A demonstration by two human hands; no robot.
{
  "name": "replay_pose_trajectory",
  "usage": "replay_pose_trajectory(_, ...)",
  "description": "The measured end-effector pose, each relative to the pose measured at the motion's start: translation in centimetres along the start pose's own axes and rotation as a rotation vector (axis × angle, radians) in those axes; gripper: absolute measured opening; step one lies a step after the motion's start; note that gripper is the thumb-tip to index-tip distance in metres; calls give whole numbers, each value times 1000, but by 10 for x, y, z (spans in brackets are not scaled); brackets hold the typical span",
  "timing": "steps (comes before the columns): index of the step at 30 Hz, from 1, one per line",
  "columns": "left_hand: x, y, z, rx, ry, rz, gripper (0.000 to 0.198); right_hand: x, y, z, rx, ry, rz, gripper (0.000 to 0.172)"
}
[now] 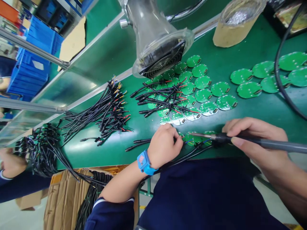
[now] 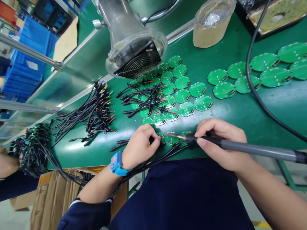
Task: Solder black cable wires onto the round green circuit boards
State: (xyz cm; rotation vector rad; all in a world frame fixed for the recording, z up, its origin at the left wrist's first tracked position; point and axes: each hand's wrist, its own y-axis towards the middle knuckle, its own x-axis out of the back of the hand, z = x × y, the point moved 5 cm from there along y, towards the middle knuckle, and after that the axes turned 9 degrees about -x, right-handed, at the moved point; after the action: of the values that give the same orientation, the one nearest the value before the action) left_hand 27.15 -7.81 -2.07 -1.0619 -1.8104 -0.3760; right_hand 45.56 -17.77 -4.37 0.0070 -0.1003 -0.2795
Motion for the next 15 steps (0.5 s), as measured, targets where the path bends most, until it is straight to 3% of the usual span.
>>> replay_pose_trajectory(5,2,-1,-1,-23,94,31,15,20,-6,-2,-40,51,-88,7)
replay_pose_trajectory(8,7,4,-2,-108,147,54,14,27,-7,-14,-109,78,-87,8)
replay_pose_trajectory(10,16,12,-1,-171,165,-18,9,29,-7,-23,-127,109,-62,10)
replay_pose_trajectory(13,33,28,4,-250,294,-218,12,29,-6,-33,-144,121,-43,10)
replay_pose_trajectory(15,39,39,9,-325,388,-274,12,28,-7,-35,-142,128,-40,10)
